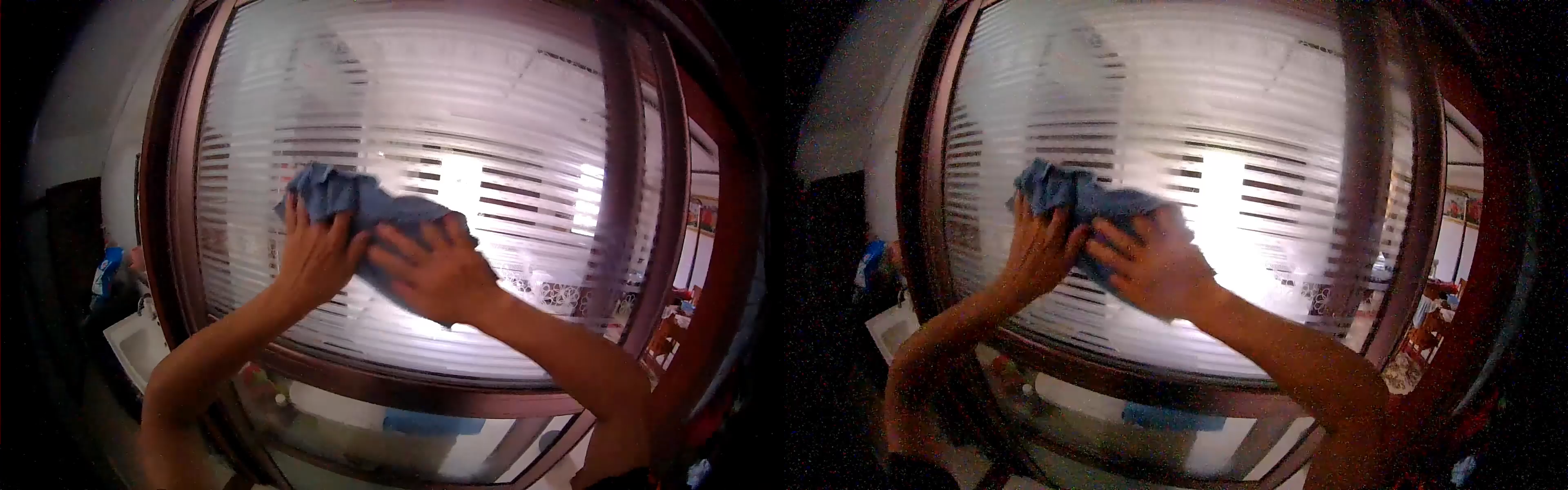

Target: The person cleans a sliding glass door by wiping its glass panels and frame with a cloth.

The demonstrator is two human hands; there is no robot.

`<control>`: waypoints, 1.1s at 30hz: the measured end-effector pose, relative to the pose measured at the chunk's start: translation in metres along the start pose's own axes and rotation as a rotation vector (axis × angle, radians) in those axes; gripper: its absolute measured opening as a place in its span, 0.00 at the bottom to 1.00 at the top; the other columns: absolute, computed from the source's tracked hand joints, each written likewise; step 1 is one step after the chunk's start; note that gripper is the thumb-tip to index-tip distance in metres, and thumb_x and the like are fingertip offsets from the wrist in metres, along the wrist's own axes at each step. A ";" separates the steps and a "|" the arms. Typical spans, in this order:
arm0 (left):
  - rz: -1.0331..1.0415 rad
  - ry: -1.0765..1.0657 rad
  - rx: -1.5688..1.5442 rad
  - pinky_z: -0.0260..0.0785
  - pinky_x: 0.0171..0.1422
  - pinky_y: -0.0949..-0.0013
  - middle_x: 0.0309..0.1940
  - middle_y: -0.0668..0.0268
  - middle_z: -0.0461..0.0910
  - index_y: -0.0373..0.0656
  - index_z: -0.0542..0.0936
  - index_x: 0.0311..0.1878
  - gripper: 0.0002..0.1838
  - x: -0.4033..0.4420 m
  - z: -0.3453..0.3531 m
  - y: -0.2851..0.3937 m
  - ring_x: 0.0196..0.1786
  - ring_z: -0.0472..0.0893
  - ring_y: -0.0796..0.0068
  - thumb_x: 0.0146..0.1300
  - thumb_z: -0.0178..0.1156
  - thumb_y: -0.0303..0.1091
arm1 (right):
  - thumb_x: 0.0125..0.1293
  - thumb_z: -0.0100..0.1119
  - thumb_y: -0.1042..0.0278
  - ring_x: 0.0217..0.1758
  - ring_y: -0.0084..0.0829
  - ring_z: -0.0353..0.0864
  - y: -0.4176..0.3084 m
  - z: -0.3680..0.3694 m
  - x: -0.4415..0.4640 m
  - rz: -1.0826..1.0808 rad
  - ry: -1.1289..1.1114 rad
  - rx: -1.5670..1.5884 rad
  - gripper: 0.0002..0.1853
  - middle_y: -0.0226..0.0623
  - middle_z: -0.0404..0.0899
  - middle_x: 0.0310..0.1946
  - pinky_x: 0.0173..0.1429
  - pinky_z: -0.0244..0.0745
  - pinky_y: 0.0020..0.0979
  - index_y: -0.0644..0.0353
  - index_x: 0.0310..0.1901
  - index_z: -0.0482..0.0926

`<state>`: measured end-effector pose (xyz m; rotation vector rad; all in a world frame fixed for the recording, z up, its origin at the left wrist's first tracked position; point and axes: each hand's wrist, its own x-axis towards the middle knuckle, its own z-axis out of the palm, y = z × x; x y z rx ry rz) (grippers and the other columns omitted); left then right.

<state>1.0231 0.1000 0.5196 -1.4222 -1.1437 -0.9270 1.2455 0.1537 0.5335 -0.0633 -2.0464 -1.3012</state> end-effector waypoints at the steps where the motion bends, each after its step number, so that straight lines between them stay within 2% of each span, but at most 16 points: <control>1: 0.010 0.087 0.029 0.41 0.71 0.31 0.63 0.37 0.64 0.39 0.66 0.67 0.32 0.015 0.002 0.004 0.66 0.58 0.28 0.64 0.58 0.48 | 0.60 0.59 0.52 0.56 0.47 0.72 0.010 -0.007 0.001 0.028 0.027 -0.024 0.27 0.36 0.67 0.67 0.62 0.60 0.57 0.44 0.62 0.74; 3: 0.006 0.179 0.045 0.42 0.69 0.29 0.61 0.37 0.66 0.39 0.69 0.65 0.31 0.050 0.010 0.010 0.64 0.60 0.29 0.65 0.55 0.50 | 0.60 0.60 0.52 0.63 0.50 0.68 0.032 -0.019 0.005 0.093 0.042 -0.063 0.29 0.35 0.66 0.68 0.65 0.58 0.59 0.44 0.64 0.71; 7: 0.030 0.302 0.048 0.43 0.67 0.29 0.42 0.40 0.80 0.44 0.76 0.58 0.27 0.127 0.011 0.024 0.61 0.64 0.30 0.66 0.52 0.55 | 0.61 0.60 0.53 0.73 0.49 0.57 0.082 -0.041 0.010 0.197 0.079 -0.220 0.31 0.36 0.61 0.71 0.73 0.50 0.57 0.47 0.66 0.67; 9: -0.007 0.192 0.057 0.37 0.70 0.27 0.46 0.35 0.78 0.44 0.69 0.65 0.34 0.163 0.004 0.034 0.64 0.62 0.23 0.68 0.45 0.61 | 0.65 0.53 0.51 0.72 0.51 0.58 0.107 -0.048 0.014 0.224 0.138 -0.307 0.28 0.38 0.63 0.69 0.73 0.49 0.58 0.50 0.65 0.69; 11: 0.001 0.316 -0.001 0.38 0.67 0.24 0.47 0.41 0.80 0.45 0.72 0.61 0.32 0.200 0.016 0.040 0.63 0.64 0.27 0.63 0.49 0.60 | 0.67 0.51 0.50 0.73 0.51 0.56 0.133 -0.052 0.017 0.262 0.148 -0.379 0.28 0.38 0.62 0.70 0.74 0.46 0.57 0.52 0.66 0.67; 12: -0.006 0.249 -0.024 0.35 0.67 0.21 0.50 0.41 0.79 0.45 0.69 0.64 0.35 0.218 0.013 0.044 0.65 0.62 0.25 0.61 0.50 0.61 | 0.68 0.50 0.50 0.73 0.51 0.56 0.146 -0.050 0.017 0.286 0.153 -0.449 0.28 0.38 0.62 0.70 0.74 0.46 0.57 0.52 0.66 0.67; 15: -0.051 0.301 -0.191 0.33 0.67 0.20 0.62 0.40 0.70 0.45 0.66 0.66 0.39 0.266 0.015 0.062 0.68 0.60 0.25 0.55 0.55 0.58 | 0.70 0.47 0.51 0.72 0.49 0.59 0.176 -0.047 0.017 0.329 0.263 -0.535 0.26 0.41 0.64 0.69 0.74 0.47 0.55 0.53 0.66 0.68; 16: -0.135 0.365 -0.183 0.39 0.71 0.28 0.65 0.43 0.67 0.45 0.66 0.67 0.35 0.271 0.011 0.076 0.69 0.61 0.33 0.63 0.49 0.58 | 0.71 0.46 0.51 0.71 0.49 0.61 0.185 -0.045 0.019 0.352 0.292 -0.578 0.26 0.42 0.65 0.68 0.74 0.47 0.55 0.54 0.66 0.68; 17: -0.051 0.318 -0.171 0.54 0.69 0.42 0.55 0.46 0.77 0.39 0.69 0.63 0.29 0.269 -0.002 0.081 0.60 0.74 0.45 0.70 0.46 0.53 | 0.72 0.45 0.49 0.68 0.50 0.64 0.196 -0.042 0.019 0.376 0.310 -0.628 0.27 0.43 0.65 0.68 0.73 0.50 0.55 0.54 0.67 0.67; 19: 0.021 0.444 -0.118 0.53 0.71 0.41 0.56 0.45 0.77 0.38 0.67 0.66 0.32 0.303 0.025 0.081 0.60 0.74 0.42 0.68 0.46 0.53 | 0.72 0.45 0.50 0.62 0.51 0.69 0.211 -0.043 0.024 0.417 0.321 -0.753 0.27 0.45 0.66 0.67 0.68 0.58 0.56 0.56 0.67 0.67; 22: 0.044 0.485 0.053 0.45 0.74 0.35 0.65 0.46 0.69 0.44 0.61 0.72 0.34 0.311 0.022 0.080 0.67 0.66 0.39 0.69 0.44 0.55 | 0.72 0.46 0.58 0.64 0.48 0.68 0.242 -0.044 0.035 0.417 0.224 -0.861 0.24 0.36 0.64 0.70 0.62 0.64 0.51 0.51 0.68 0.65; 25: 0.088 0.317 -0.064 0.41 0.74 0.30 0.74 0.51 0.56 0.50 0.59 0.74 0.33 0.307 -0.002 0.063 0.73 0.55 0.38 0.70 0.43 0.56 | 0.72 0.48 0.60 0.55 0.48 0.74 0.231 -0.053 0.060 0.312 0.273 -0.949 0.22 0.44 0.71 0.61 0.58 0.70 0.48 0.61 0.63 0.70; 27: -0.270 0.435 0.212 0.39 0.73 0.27 0.76 0.56 0.50 0.53 0.61 0.73 0.33 0.320 -0.003 0.086 0.75 0.49 0.40 0.69 0.44 0.57 | 0.70 0.49 0.64 0.60 0.43 0.71 0.241 -0.050 0.075 0.310 0.235 -1.011 0.21 0.39 0.66 0.66 0.57 0.71 0.46 0.57 0.63 0.70; 29: -0.445 0.455 0.330 0.40 0.73 0.29 0.77 0.59 0.49 0.53 0.63 0.72 0.33 0.331 -0.004 0.088 0.76 0.48 0.42 0.68 0.45 0.58 | 0.67 0.50 0.69 0.65 0.38 0.69 0.253 -0.050 0.086 0.311 0.186 -1.077 0.22 0.33 0.61 0.71 0.55 0.72 0.44 0.53 0.64 0.70; 32: -0.237 0.460 0.140 0.46 0.75 0.38 0.75 0.58 0.56 0.49 0.65 0.71 0.33 0.333 -0.013 0.042 0.75 0.54 0.46 0.68 0.47 0.57 | 0.68 0.49 0.70 0.60 0.39 0.73 0.290 -0.043 0.114 0.001 0.351 -1.135 0.22 0.34 0.63 0.71 0.54 0.74 0.42 0.53 0.64 0.70; 33: -0.039 0.531 -0.019 0.48 0.75 0.41 0.74 0.57 0.58 0.48 0.66 0.70 0.33 0.346 -0.008 0.004 0.74 0.57 0.48 0.67 0.48 0.56 | 0.68 0.49 0.70 0.59 0.40 0.74 0.292 -0.040 0.127 -0.006 0.360 -1.103 0.22 0.34 0.64 0.69 0.54 0.74 0.42 0.53 0.64 0.70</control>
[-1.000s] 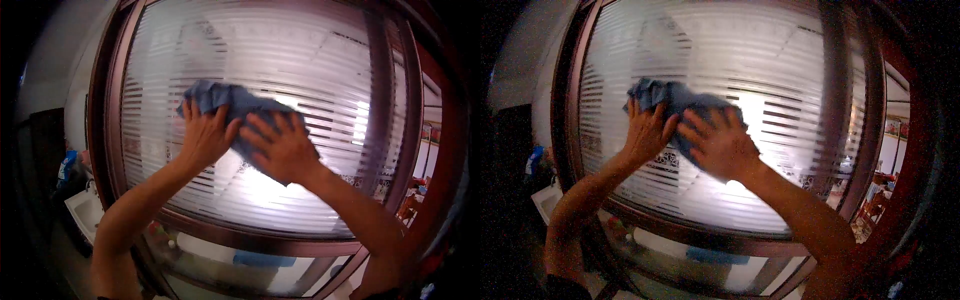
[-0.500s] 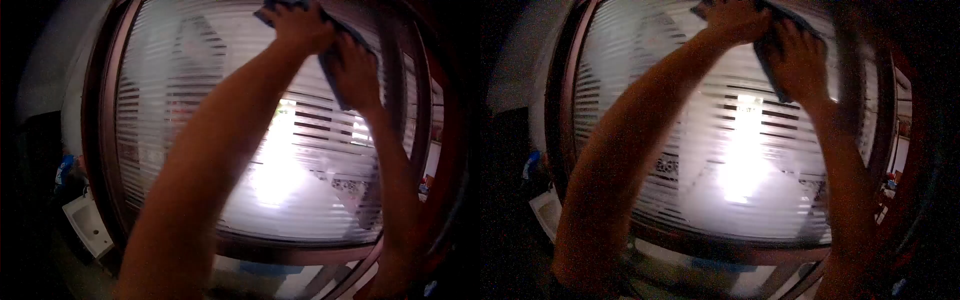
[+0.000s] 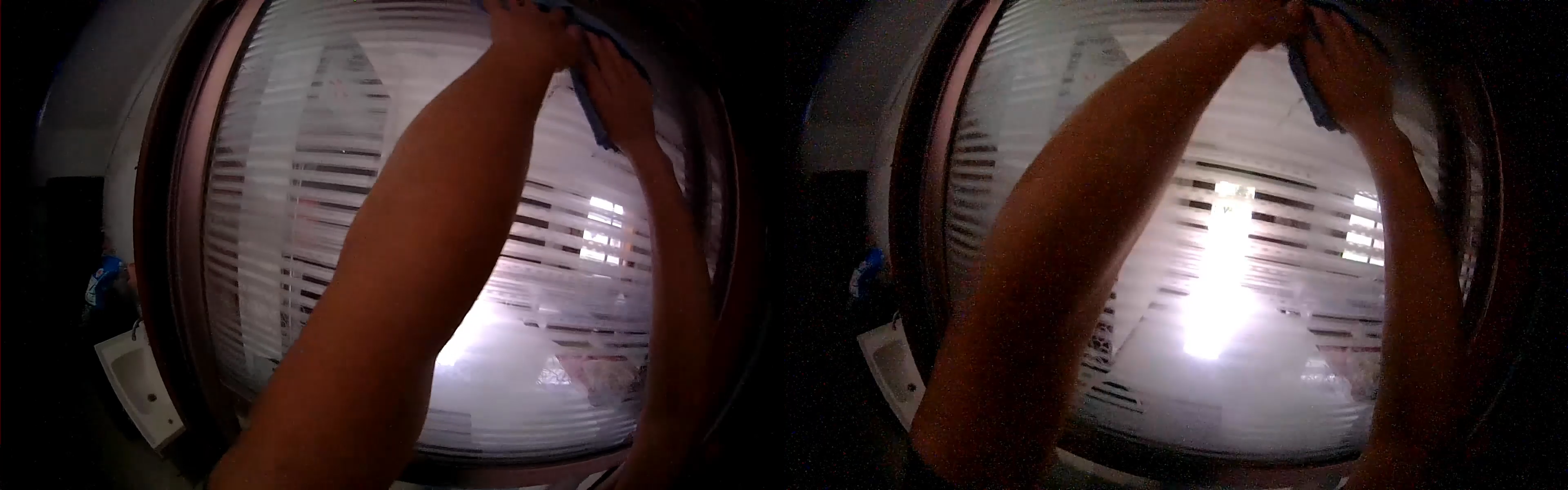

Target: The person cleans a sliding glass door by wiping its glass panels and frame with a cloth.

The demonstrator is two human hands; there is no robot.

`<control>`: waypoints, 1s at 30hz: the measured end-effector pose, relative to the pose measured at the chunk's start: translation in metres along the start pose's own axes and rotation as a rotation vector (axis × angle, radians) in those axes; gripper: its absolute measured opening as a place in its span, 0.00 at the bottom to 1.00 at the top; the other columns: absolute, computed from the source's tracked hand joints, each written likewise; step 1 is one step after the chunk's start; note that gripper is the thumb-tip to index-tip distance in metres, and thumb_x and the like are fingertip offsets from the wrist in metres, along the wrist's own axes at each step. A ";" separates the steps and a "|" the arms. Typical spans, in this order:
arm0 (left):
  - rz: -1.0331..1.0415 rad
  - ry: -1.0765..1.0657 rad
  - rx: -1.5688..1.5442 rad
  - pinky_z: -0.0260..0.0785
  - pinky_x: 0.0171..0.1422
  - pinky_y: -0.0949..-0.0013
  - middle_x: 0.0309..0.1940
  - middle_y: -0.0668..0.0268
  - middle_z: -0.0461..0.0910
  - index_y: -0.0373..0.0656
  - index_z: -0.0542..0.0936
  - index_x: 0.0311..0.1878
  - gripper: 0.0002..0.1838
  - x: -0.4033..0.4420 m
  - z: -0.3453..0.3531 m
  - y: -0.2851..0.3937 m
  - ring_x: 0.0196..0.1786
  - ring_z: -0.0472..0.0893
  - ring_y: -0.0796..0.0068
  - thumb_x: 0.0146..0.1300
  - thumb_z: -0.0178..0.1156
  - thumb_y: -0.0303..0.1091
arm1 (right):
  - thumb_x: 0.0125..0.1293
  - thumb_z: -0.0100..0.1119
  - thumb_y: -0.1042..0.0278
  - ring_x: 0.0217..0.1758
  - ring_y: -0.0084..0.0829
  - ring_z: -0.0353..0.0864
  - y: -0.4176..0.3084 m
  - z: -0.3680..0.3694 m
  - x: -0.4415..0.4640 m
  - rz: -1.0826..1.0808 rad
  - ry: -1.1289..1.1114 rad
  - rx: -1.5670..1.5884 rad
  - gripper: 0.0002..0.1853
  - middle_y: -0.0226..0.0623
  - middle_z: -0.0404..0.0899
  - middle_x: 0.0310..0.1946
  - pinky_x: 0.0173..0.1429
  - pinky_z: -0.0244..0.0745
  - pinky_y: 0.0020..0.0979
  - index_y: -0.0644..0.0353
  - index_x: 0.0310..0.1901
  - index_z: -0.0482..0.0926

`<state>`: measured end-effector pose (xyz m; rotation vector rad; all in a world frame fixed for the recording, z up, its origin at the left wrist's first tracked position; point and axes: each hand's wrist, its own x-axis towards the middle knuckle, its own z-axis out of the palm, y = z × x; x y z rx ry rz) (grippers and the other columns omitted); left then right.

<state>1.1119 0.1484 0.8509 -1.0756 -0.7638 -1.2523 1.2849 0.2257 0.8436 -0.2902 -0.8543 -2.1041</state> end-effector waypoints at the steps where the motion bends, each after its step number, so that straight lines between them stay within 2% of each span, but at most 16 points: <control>1: 0.150 0.063 -0.203 0.50 0.76 0.45 0.72 0.56 0.61 0.47 0.66 0.70 0.33 0.008 0.007 -0.029 0.74 0.59 0.49 0.67 0.49 0.55 | 0.68 0.48 0.70 0.57 0.41 0.75 -0.005 0.005 0.014 0.005 0.009 0.033 0.22 0.33 0.66 0.68 0.53 0.75 0.42 0.53 0.64 0.70; 4: 0.124 0.112 -0.231 0.53 0.74 0.48 0.70 0.55 0.64 0.46 0.69 0.67 0.31 0.014 0.007 -0.073 0.72 0.61 0.49 0.66 0.51 0.54 | 0.69 0.47 0.66 0.54 0.43 0.77 -0.029 -0.029 0.072 0.023 -0.185 0.153 0.21 0.33 0.70 0.65 0.53 0.75 0.43 0.52 0.63 0.70; 7: 0.101 0.159 -0.251 0.55 0.73 0.50 0.67 0.54 0.68 0.45 0.73 0.65 0.29 0.018 -0.002 -0.115 0.71 0.63 0.50 0.66 0.53 0.53 | 0.71 0.45 0.59 0.53 0.45 0.78 -0.061 -0.021 0.116 0.274 -0.292 0.305 0.22 0.33 0.72 0.62 0.54 0.74 0.45 0.51 0.64 0.70; 8: 0.133 0.110 -0.215 0.53 0.74 0.51 0.68 0.54 0.67 0.46 0.71 0.66 0.31 0.020 -0.009 -0.134 0.72 0.62 0.50 0.66 0.51 0.55 | 0.71 0.44 0.57 0.53 0.45 0.77 -0.073 -0.008 0.128 0.396 -0.297 0.359 0.22 0.33 0.73 0.61 0.54 0.74 0.46 0.51 0.64 0.69; 11: 0.154 0.029 -0.111 0.46 0.78 0.51 0.72 0.56 0.62 0.49 0.66 0.70 0.34 0.018 -0.028 -0.179 0.75 0.57 0.52 0.68 0.46 0.60 | 0.71 0.43 0.52 0.57 0.44 0.76 -0.096 0.002 0.158 0.364 -0.269 0.372 0.24 0.32 0.71 0.64 0.61 0.69 0.45 0.48 0.66 0.68; 13: 0.062 0.059 -0.033 0.40 0.80 0.52 0.75 0.58 0.57 0.51 0.62 0.73 0.37 0.008 -0.027 -0.204 0.77 0.52 0.54 0.69 0.41 0.64 | 0.73 0.40 0.52 0.66 0.45 0.67 -0.112 -0.004 0.180 0.402 -0.370 0.452 0.26 0.43 0.66 0.67 0.67 0.61 0.49 0.57 0.66 0.67; 14: 0.033 -0.068 -0.007 0.38 0.80 0.52 0.76 0.59 0.54 0.52 0.60 0.74 0.38 0.008 -0.035 -0.218 0.78 0.50 0.54 0.69 0.39 0.66 | 0.74 0.38 0.52 0.70 0.46 0.63 -0.122 -0.012 0.195 0.421 -0.422 0.494 0.27 0.49 0.63 0.68 0.70 0.58 0.51 0.61 0.66 0.66; 15: 0.004 -0.182 0.011 0.36 0.80 0.52 0.77 0.60 0.52 0.53 0.57 0.75 0.39 0.035 -0.063 -0.189 0.78 0.48 0.54 0.69 0.37 0.67 | 0.73 0.39 0.52 0.70 0.46 0.63 -0.082 -0.042 0.203 0.435 -0.505 0.523 0.27 0.49 0.64 0.68 0.70 0.58 0.50 0.61 0.66 0.66; 17: -0.048 -0.335 0.061 0.34 0.81 0.52 0.77 0.61 0.49 0.54 0.55 0.76 0.40 0.033 -0.073 -0.227 0.79 0.45 0.54 0.69 0.35 0.68 | 0.73 0.40 0.52 0.70 0.47 0.63 -0.104 -0.070 0.238 0.468 -0.679 0.612 0.27 0.49 0.65 0.67 0.70 0.58 0.49 0.61 0.66 0.66; 20: -0.135 -0.405 0.152 0.36 0.80 0.50 0.77 0.60 0.50 0.53 0.56 0.76 0.39 0.021 -0.088 -0.249 0.79 0.46 0.53 0.70 0.35 0.67 | 0.73 0.39 0.52 0.70 0.47 0.63 -0.126 -0.090 0.253 0.351 -0.599 0.520 0.28 0.47 0.65 0.68 0.72 0.55 0.49 0.60 0.68 0.64; 22: -0.215 -0.457 0.249 0.37 0.79 0.47 0.76 0.59 0.53 0.51 0.57 0.75 0.38 -0.005 -0.117 -0.217 0.78 0.49 0.51 0.71 0.34 0.66 | 0.74 0.37 0.51 0.71 0.47 0.62 -0.123 -0.109 0.233 0.334 -0.588 0.586 0.28 0.46 0.63 0.69 0.74 0.51 0.49 0.58 0.69 0.62; 25: 0.094 -0.287 0.234 0.42 0.77 0.42 0.74 0.54 0.57 0.48 0.61 0.73 0.33 -0.031 -0.105 -0.233 0.76 0.52 0.48 0.74 0.34 0.58 | 0.74 0.35 0.51 0.74 0.46 0.57 -0.119 -0.129 0.214 0.317 -0.614 0.599 0.29 0.45 0.58 0.72 0.76 0.45 0.51 0.56 0.72 0.59; 26: 0.143 -0.396 0.345 0.42 0.76 0.41 0.73 0.52 0.58 0.48 0.62 0.73 0.31 -0.038 -0.114 -0.231 0.76 0.54 0.47 0.74 0.35 0.55 | 0.75 0.35 0.50 0.75 0.45 0.55 -0.122 -0.132 0.215 0.309 -0.626 0.590 0.29 0.44 0.57 0.73 0.77 0.43 0.51 0.55 0.72 0.58; 28: 0.242 -0.616 0.570 0.44 0.74 0.37 0.71 0.49 0.60 0.47 0.64 0.71 0.27 -0.057 -0.135 -0.221 0.74 0.56 0.44 0.75 0.37 0.49 | 0.73 0.40 0.52 0.66 0.43 0.67 -0.137 -0.117 0.192 0.238 -0.339 0.527 0.26 0.37 0.65 0.68 0.71 0.54 0.48 0.50 0.69 0.64; 29: 0.243 -0.479 0.492 0.44 0.75 0.38 0.69 0.48 0.62 0.46 0.65 0.70 0.28 -0.047 -0.153 -0.217 0.73 0.58 0.44 0.74 0.38 0.51 | 0.72 0.43 0.52 0.62 0.42 0.72 -0.122 -0.117 0.200 0.196 -0.184 0.486 0.25 0.33 0.69 0.66 0.69 0.59 0.47 0.48 0.67 0.67; 30: 0.246 -0.368 0.408 0.44 0.75 0.39 0.68 0.48 0.65 0.46 0.65 0.69 0.29 -0.055 -0.144 -0.217 0.72 0.60 0.44 0.73 0.38 0.52 | 0.72 0.43 0.52 0.63 0.42 0.71 -0.121 -0.118 0.198 0.179 -0.197 0.499 0.25 0.34 0.69 0.66 0.70 0.57 0.48 0.47 0.67 0.67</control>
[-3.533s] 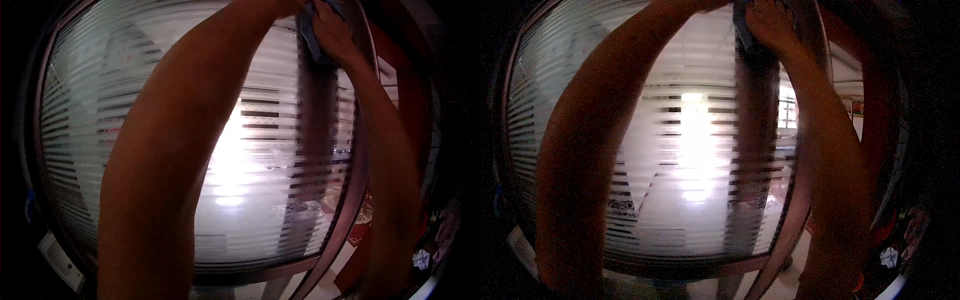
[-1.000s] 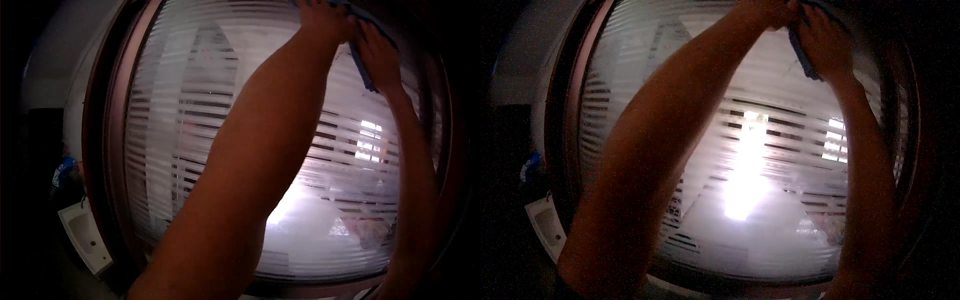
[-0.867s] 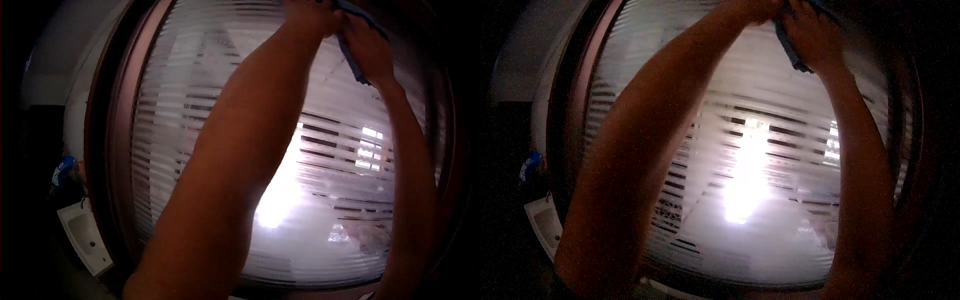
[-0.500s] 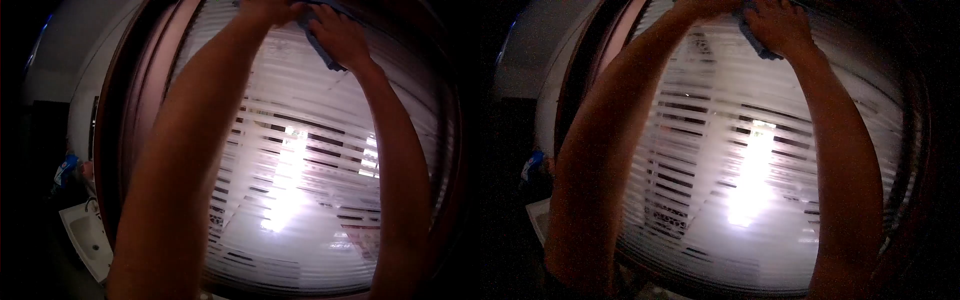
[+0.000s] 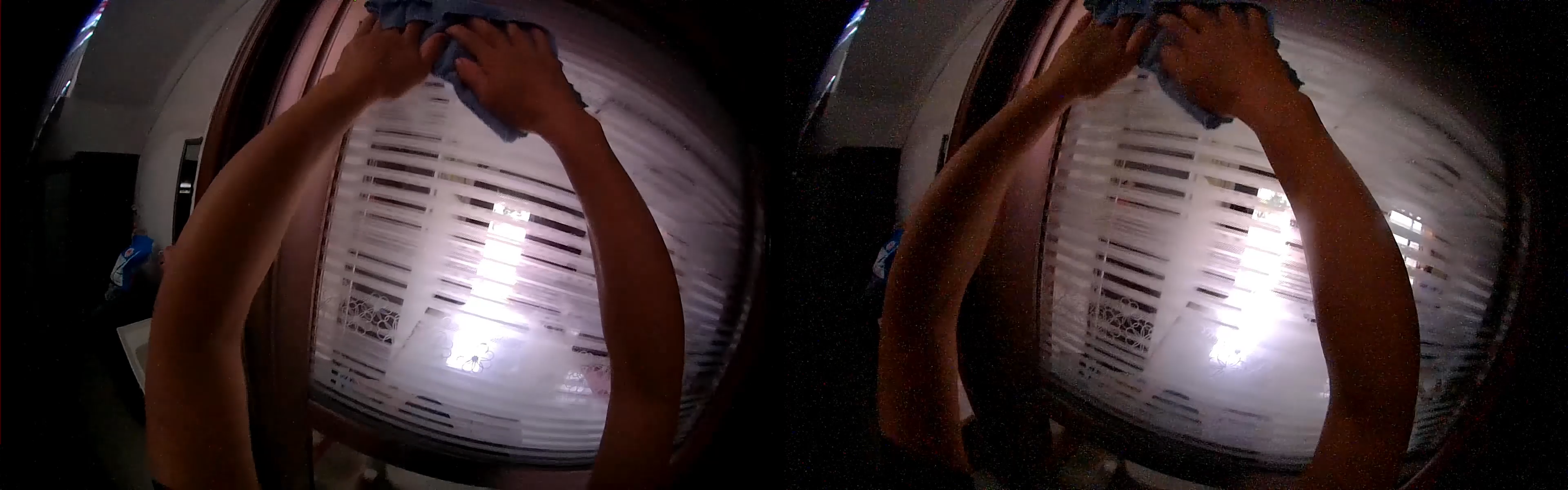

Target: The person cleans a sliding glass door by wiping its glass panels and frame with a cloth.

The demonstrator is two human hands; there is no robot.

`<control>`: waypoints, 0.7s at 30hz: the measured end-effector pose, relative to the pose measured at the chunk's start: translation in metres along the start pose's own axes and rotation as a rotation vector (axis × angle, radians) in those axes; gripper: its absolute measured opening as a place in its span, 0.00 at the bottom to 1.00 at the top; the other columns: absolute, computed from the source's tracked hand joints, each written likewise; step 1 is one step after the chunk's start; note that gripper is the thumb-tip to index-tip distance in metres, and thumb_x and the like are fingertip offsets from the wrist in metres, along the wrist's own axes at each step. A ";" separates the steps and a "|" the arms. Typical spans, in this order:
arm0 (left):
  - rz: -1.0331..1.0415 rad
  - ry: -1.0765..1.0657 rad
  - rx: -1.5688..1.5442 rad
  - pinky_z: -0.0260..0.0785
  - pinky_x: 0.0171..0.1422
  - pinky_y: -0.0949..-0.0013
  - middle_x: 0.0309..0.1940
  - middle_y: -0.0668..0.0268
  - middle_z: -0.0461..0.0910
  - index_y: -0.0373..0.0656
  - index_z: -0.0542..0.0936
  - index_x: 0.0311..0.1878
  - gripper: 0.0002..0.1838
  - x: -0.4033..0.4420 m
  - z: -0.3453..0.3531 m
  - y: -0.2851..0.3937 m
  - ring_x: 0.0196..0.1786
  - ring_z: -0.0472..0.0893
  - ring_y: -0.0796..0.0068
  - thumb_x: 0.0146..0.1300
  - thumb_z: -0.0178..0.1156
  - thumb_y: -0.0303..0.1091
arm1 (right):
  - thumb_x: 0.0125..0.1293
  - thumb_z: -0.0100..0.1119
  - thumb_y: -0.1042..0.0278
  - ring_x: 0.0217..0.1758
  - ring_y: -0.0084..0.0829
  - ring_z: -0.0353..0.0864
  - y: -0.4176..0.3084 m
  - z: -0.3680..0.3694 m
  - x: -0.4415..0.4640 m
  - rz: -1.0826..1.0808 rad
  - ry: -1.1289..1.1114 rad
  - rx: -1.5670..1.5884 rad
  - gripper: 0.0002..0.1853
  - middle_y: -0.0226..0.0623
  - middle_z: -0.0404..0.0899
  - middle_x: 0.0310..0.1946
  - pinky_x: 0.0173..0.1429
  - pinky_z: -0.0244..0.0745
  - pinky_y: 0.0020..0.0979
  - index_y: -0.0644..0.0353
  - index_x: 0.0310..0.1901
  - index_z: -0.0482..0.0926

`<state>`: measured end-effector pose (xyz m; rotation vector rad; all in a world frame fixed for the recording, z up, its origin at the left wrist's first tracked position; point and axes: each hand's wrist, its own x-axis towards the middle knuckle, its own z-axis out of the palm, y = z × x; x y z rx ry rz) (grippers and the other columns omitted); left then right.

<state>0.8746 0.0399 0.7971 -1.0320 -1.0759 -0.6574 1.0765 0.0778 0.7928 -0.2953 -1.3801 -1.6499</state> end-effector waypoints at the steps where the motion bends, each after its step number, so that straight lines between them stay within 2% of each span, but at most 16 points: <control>1: -0.015 0.108 -0.077 0.44 0.75 0.39 0.66 0.48 0.67 0.45 0.66 0.68 0.29 0.025 0.011 0.022 0.70 0.62 0.43 0.73 0.38 0.54 | 0.72 0.43 0.52 0.64 0.42 0.70 0.034 0.003 -0.006 -0.020 -0.028 0.019 0.25 0.34 0.68 0.67 0.71 0.54 0.49 0.47 0.68 0.67; 2: -0.022 0.232 -0.151 0.45 0.75 0.40 0.64 0.47 0.69 0.44 0.66 0.67 0.30 0.017 0.016 0.025 0.69 0.64 0.43 0.72 0.38 0.56 | 0.72 0.43 0.52 0.65 0.42 0.69 0.029 -0.001 -0.012 -0.032 -0.047 0.024 0.25 0.35 0.68 0.67 0.72 0.52 0.50 0.46 0.68 0.67; 4: 0.136 0.055 -0.079 0.48 0.73 0.38 0.65 0.46 0.67 0.41 0.64 0.68 0.28 -0.015 0.012 0.015 0.68 0.65 0.43 0.73 0.43 0.49 | 0.72 0.41 0.50 0.65 0.44 0.68 0.009 -0.002 -0.025 -0.036 -0.113 0.118 0.26 0.39 0.68 0.67 0.73 0.49 0.52 0.47 0.68 0.66; 6: 0.134 0.046 -0.122 0.46 0.76 0.44 0.63 0.48 0.69 0.40 0.66 0.66 0.27 -0.054 -0.001 0.025 0.68 0.66 0.47 0.75 0.38 0.50 | 0.74 0.36 0.47 0.66 0.46 0.68 -0.007 -0.011 -0.038 -0.125 -0.146 0.165 0.28 0.41 0.68 0.66 0.75 0.46 0.54 0.48 0.70 0.65; 7: 0.136 0.034 -0.144 0.45 0.77 0.46 0.62 0.49 0.70 0.39 0.67 0.65 0.27 -0.073 -0.009 0.030 0.68 0.65 0.48 0.75 0.37 0.49 | 0.74 0.37 0.47 0.66 0.45 0.68 -0.017 -0.020 -0.046 -0.154 -0.201 0.239 0.27 0.42 0.70 0.64 0.75 0.46 0.54 0.49 0.69 0.66; 9: 0.135 0.018 -0.142 0.43 0.76 0.42 0.61 0.45 0.68 0.35 0.65 0.65 0.26 -0.111 -0.030 0.053 0.68 0.63 0.44 0.73 0.42 0.46 | 0.72 0.41 0.49 0.63 0.44 0.69 -0.027 -0.047 -0.069 -0.220 -0.267 0.371 0.26 0.41 0.74 0.59 0.73 0.48 0.55 0.52 0.66 0.71; 10: 0.117 0.033 -0.114 0.41 0.75 0.39 0.60 0.42 0.67 0.32 0.63 0.65 0.27 -0.130 -0.036 0.067 0.67 0.62 0.41 0.72 0.45 0.44 | 0.70 0.45 0.51 0.61 0.43 0.70 -0.033 -0.053 -0.084 -0.235 -0.208 0.452 0.25 0.40 0.76 0.57 0.73 0.49 0.55 0.54 0.63 0.74; 12: 0.053 -0.120 -0.265 0.39 0.73 0.35 0.55 0.40 0.70 0.30 0.63 0.62 0.27 -0.156 -0.068 0.093 0.63 0.64 0.38 0.69 0.47 0.43 | 0.69 0.49 0.51 0.59 0.44 0.71 -0.038 -0.070 -0.105 -0.315 -0.179 0.520 0.24 0.40 0.77 0.55 0.73 0.49 0.56 0.54 0.61 0.74; 16: -0.189 -0.251 -0.582 0.35 0.70 0.30 0.46 0.39 0.73 0.28 0.64 0.57 0.26 -0.149 -0.083 0.115 0.56 0.68 0.37 0.66 0.48 0.41 | 0.68 0.49 0.48 0.61 0.44 0.70 -0.033 -0.076 -0.114 -0.294 -0.251 0.514 0.26 0.37 0.74 0.59 0.73 0.50 0.56 0.52 0.63 0.72; 18: -0.262 -0.257 -0.574 0.36 0.71 0.32 0.49 0.39 0.72 0.27 0.65 0.59 0.26 -0.122 -0.083 0.130 0.56 0.69 0.37 0.68 0.46 0.41 | 0.67 0.50 0.49 0.61 0.44 0.70 -0.021 -0.075 -0.109 -0.213 -0.271 0.476 0.26 0.37 0.74 0.60 0.72 0.50 0.55 0.52 0.62 0.73; 19: -0.297 -0.261 -0.569 0.36 0.72 0.33 0.51 0.38 0.71 0.27 0.65 0.60 0.26 -0.104 -0.082 0.135 0.56 0.69 0.37 0.69 0.44 0.41 | 0.66 0.49 0.51 0.63 0.48 0.69 -0.009 -0.072 -0.107 -0.156 -0.192 0.484 0.26 0.43 0.75 0.58 0.72 0.50 0.56 0.56 0.61 0.74; 20: -0.202 -0.012 -0.463 0.34 0.70 0.28 0.52 0.43 0.70 0.34 0.68 0.59 0.22 -0.099 -0.054 0.131 0.54 0.72 0.39 0.69 0.43 0.39 | 0.66 0.48 0.50 0.64 0.48 0.68 -0.006 -0.071 -0.098 -0.139 -0.112 0.376 0.27 0.42 0.73 0.61 0.72 0.50 0.56 0.56 0.62 0.73; 21: -0.037 0.127 -0.254 0.34 0.67 0.23 0.53 0.47 0.69 0.45 0.71 0.60 0.19 -0.081 -0.048 0.135 0.52 0.75 0.42 0.69 0.44 0.39 | 0.67 0.47 0.50 0.64 0.48 0.68 0.011 -0.069 -0.097 -0.132 -0.169 0.273 0.27 0.42 0.72 0.63 0.72 0.50 0.56 0.54 0.63 0.72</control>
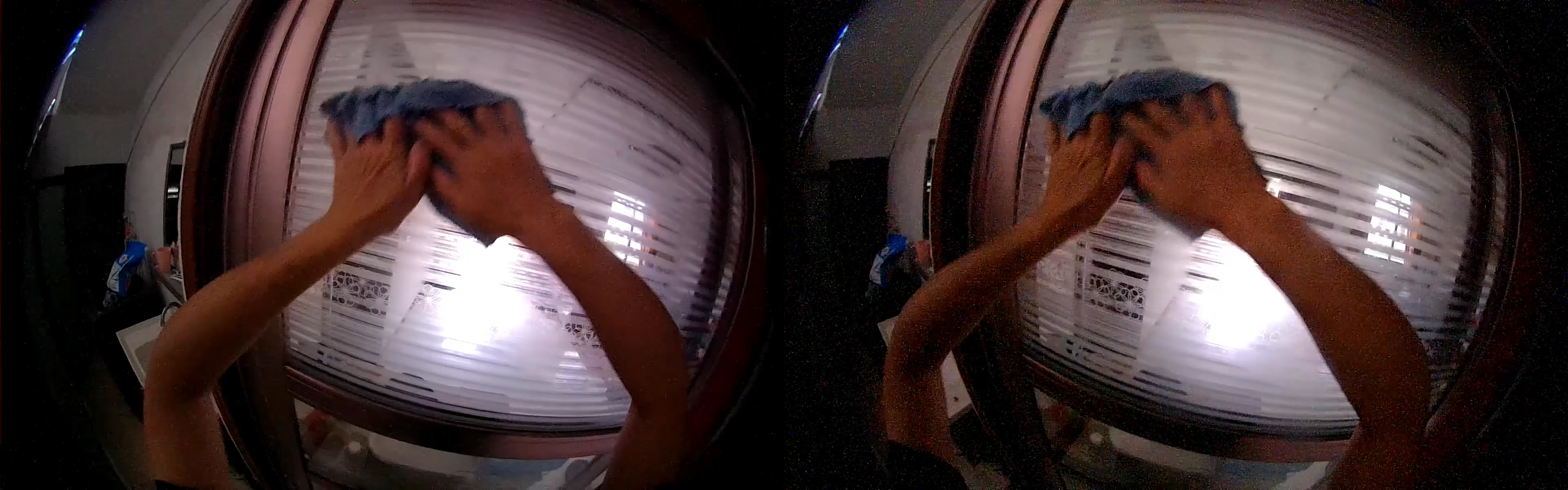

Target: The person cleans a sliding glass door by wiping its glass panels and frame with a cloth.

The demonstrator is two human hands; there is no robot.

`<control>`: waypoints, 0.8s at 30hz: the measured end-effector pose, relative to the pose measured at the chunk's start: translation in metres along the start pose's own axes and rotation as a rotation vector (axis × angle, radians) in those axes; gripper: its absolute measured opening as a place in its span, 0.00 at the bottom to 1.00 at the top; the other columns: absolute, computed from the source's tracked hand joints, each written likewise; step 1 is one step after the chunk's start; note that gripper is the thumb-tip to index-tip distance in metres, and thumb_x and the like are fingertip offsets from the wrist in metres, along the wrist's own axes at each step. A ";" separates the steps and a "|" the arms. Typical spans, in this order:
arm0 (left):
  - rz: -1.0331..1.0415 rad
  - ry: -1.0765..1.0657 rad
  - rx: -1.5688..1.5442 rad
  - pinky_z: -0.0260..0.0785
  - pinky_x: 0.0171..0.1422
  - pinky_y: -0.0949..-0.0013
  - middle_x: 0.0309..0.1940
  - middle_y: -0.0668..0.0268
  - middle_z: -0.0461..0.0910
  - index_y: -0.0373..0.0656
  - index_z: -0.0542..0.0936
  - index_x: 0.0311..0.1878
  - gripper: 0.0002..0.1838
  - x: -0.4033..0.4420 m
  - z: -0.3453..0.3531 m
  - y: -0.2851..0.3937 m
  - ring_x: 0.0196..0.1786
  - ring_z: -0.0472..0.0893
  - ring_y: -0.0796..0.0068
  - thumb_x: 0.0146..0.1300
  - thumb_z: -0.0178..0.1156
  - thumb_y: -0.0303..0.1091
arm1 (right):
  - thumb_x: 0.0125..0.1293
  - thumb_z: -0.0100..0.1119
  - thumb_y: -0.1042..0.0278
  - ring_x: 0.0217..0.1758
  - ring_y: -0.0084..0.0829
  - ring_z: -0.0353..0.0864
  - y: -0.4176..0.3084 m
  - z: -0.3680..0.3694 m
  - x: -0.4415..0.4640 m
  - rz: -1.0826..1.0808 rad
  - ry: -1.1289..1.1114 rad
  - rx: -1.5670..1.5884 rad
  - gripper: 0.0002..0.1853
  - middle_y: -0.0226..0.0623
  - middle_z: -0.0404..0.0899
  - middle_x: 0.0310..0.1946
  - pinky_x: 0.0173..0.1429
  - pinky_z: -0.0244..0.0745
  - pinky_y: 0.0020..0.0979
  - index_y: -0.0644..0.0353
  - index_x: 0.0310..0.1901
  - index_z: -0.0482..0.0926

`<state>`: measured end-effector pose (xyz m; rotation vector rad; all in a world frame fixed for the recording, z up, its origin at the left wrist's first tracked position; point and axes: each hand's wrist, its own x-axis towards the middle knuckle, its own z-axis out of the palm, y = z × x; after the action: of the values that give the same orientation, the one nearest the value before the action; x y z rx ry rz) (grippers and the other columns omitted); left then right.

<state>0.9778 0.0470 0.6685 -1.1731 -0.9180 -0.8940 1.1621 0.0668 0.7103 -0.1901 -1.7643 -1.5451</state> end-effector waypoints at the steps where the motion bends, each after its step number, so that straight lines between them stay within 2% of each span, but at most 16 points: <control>1: -0.035 -0.117 0.021 0.40 0.64 0.22 0.54 0.49 0.70 0.51 0.72 0.60 0.19 0.030 0.000 0.020 0.51 0.77 0.47 0.67 0.50 0.39 | 0.68 0.47 0.49 0.65 0.48 0.68 0.026 -0.005 -0.011 0.025 -0.063 -0.094 0.27 0.41 0.70 0.64 0.71 0.50 0.56 0.53 0.65 0.70; 3: 0.038 0.007 0.040 0.48 0.60 0.27 0.55 0.56 0.72 0.53 0.73 0.58 0.21 0.075 0.021 0.035 0.52 0.77 0.49 0.61 0.59 0.38 | 0.71 0.44 0.49 0.65 0.48 0.68 0.060 -0.006 -0.023 0.187 -0.007 -0.192 0.27 0.41 0.69 0.66 0.71 0.49 0.56 0.50 0.67 0.68; 4: 0.088 0.108 0.091 0.48 0.61 0.26 0.55 0.56 0.72 0.56 0.72 0.60 0.21 0.095 0.034 0.040 0.53 0.77 0.49 0.62 0.58 0.39 | 0.73 0.40 0.48 0.64 0.47 0.68 0.077 -0.011 -0.027 0.205 -0.059 -0.278 0.26 0.40 0.69 0.66 0.71 0.49 0.57 0.47 0.68 0.66; 5: 0.132 0.212 0.146 0.47 0.62 0.25 0.56 0.57 0.73 0.59 0.71 0.61 0.22 0.114 0.045 0.045 0.54 0.77 0.49 0.64 0.58 0.40 | 0.73 0.40 0.49 0.64 0.47 0.69 0.099 -0.005 -0.036 0.225 0.042 -0.328 0.26 0.38 0.68 0.66 0.70 0.51 0.57 0.47 0.68 0.67; 7: 0.022 0.275 0.004 0.41 0.69 0.27 0.62 0.52 0.69 0.58 0.69 0.66 0.21 0.146 0.067 0.071 0.62 0.70 0.46 0.71 0.49 0.43 | 0.74 0.41 0.50 0.63 0.46 0.70 0.122 -0.024 -0.049 0.205 -0.073 -0.428 0.25 0.37 0.69 0.66 0.68 0.54 0.58 0.46 0.68 0.66; 9: 0.056 0.370 -0.119 0.40 0.73 0.34 0.69 0.46 0.61 0.46 0.66 0.69 0.25 0.160 0.051 0.090 0.71 0.57 0.40 0.73 0.43 0.44 | 0.73 0.42 0.52 0.62 0.46 0.71 0.137 -0.028 -0.071 0.184 0.010 -0.478 0.23 0.37 0.69 0.65 0.67 0.55 0.58 0.46 0.67 0.68; 10: 0.075 0.370 -0.152 0.39 0.74 0.33 0.69 0.46 0.61 0.45 0.66 0.69 0.26 0.161 0.046 0.097 0.72 0.56 0.40 0.72 0.43 0.46 | 0.73 0.42 0.53 0.62 0.46 0.71 0.140 -0.027 -0.078 0.171 0.055 -0.497 0.23 0.36 0.69 0.65 0.67 0.56 0.58 0.46 0.67 0.68; 12: 0.106 0.366 -0.204 0.38 0.74 0.33 0.70 0.46 0.60 0.44 0.66 0.69 0.27 0.158 0.041 0.107 0.73 0.53 0.39 0.72 0.42 0.48 | 0.74 0.41 0.53 0.64 0.43 0.68 0.137 -0.027 -0.086 0.315 -0.017 -0.523 0.24 0.37 0.67 0.67 0.69 0.53 0.51 0.44 0.69 0.65; 14: -0.028 0.297 -0.189 0.34 0.76 0.36 0.64 0.46 0.69 0.45 0.70 0.66 0.29 0.155 0.047 0.109 0.72 0.57 0.37 0.72 0.37 0.53 | 0.75 0.40 0.54 0.64 0.42 0.67 0.127 -0.029 -0.078 0.398 -0.024 -0.425 0.24 0.38 0.66 0.68 0.70 0.52 0.47 0.45 0.70 0.64; 15: -0.093 0.263 -0.181 0.32 0.76 0.38 0.61 0.46 0.73 0.45 0.72 0.64 0.31 0.150 0.050 0.104 0.71 0.59 0.36 0.71 0.35 0.55 | 0.74 0.41 0.54 0.64 0.42 0.67 0.118 -0.028 -0.073 0.321 -0.029 -0.503 0.25 0.38 0.66 0.68 0.70 0.52 0.47 0.46 0.70 0.64; 16: -0.107 0.300 -0.149 0.34 0.77 0.42 0.61 0.45 0.73 0.40 0.71 0.65 0.34 0.140 0.056 0.096 0.73 0.61 0.47 0.72 0.34 0.58 | 0.74 0.42 0.54 0.64 0.41 0.67 0.107 -0.025 -0.066 0.245 -0.035 -0.581 0.25 0.37 0.66 0.68 0.70 0.53 0.47 0.46 0.70 0.63; 19: -0.050 0.266 -0.305 0.39 0.74 0.33 0.70 0.45 0.58 0.41 0.69 0.67 0.28 0.105 0.031 0.054 0.74 0.52 0.41 0.72 0.42 0.48 | 0.73 0.43 0.54 0.63 0.41 0.67 0.078 -0.005 -0.046 0.185 0.034 -0.451 0.25 0.37 0.66 0.67 0.69 0.53 0.48 0.46 0.70 0.63; 20: -0.015 0.396 -0.081 0.49 0.71 0.37 0.65 0.45 0.66 0.37 0.72 0.62 0.24 0.089 0.035 0.039 0.69 0.62 0.42 0.70 0.46 0.43 | 0.73 0.44 0.54 0.63 0.41 0.66 0.066 0.003 -0.040 0.193 0.071 -0.348 0.26 0.37 0.66 0.67 0.69 0.53 0.48 0.46 0.70 0.64; 23: -0.192 -0.340 -0.047 0.35 0.77 0.43 0.61 0.45 0.73 0.39 0.69 0.66 0.36 0.033 -0.012 0.004 0.72 0.62 0.51 0.72 0.32 0.59 | 0.73 0.42 0.48 0.64 0.42 0.67 0.006 0.020 -0.025 0.189 0.043 -0.229 0.26 0.36 0.65 0.68 0.68 0.53 0.58 0.46 0.69 0.65; 24: -0.194 -0.434 0.021 0.36 0.77 0.43 0.62 0.45 0.72 0.38 0.68 0.67 0.36 0.018 -0.020 -0.012 0.73 0.62 0.53 0.72 0.34 0.59 | 0.72 0.44 0.49 0.64 0.42 0.68 -0.013 0.025 -0.017 0.163 0.070 -0.196 0.26 0.36 0.66 0.67 0.68 0.54 0.58 0.46 0.68 0.66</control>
<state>0.9759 0.0239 0.6864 -1.3006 -1.4081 -0.7921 1.1551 0.0923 0.6905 -0.3632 -1.5042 -1.5844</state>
